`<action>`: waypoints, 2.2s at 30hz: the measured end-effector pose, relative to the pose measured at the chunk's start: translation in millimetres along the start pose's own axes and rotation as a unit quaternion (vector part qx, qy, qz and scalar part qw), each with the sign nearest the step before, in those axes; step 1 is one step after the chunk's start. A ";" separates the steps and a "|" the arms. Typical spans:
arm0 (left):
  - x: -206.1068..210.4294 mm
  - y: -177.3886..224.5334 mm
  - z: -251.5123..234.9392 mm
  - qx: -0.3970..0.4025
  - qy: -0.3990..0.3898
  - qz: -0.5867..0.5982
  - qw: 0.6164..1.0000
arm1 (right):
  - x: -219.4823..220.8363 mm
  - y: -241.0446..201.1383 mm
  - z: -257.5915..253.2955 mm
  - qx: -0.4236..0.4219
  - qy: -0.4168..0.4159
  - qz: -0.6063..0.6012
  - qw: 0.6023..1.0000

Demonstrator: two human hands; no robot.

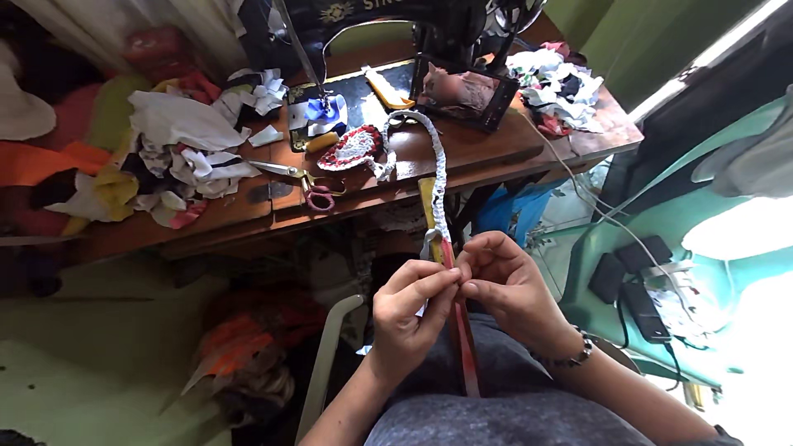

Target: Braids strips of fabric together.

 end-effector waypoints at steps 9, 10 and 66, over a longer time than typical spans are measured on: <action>1.0 -0.9 1.8 0.019 -0.005 -0.036 0.999 | -3.9 -1.4 1.9 -0.023 0.029 0.021 0.999; 1.2 -1.2 1.9 0.019 -0.006 -0.036 0.999 | -4.2 -1.6 2.1 -0.024 0.029 0.024 0.999; -8.2 -0.5 -1.3 0.029 -0.059 -0.059 0.996 | 4.2 -14.8 12.5 -0.088 0.000 0.227 0.970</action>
Point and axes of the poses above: each hand's wrist, its own z-axis away from the middle knuckle, its own x-axis out of the palm, y = z × x, the point moved 5 cm from there along -z, towards the middle knuckle, and after that the axes turned 4 degrees about x, right-handed, at the moved point
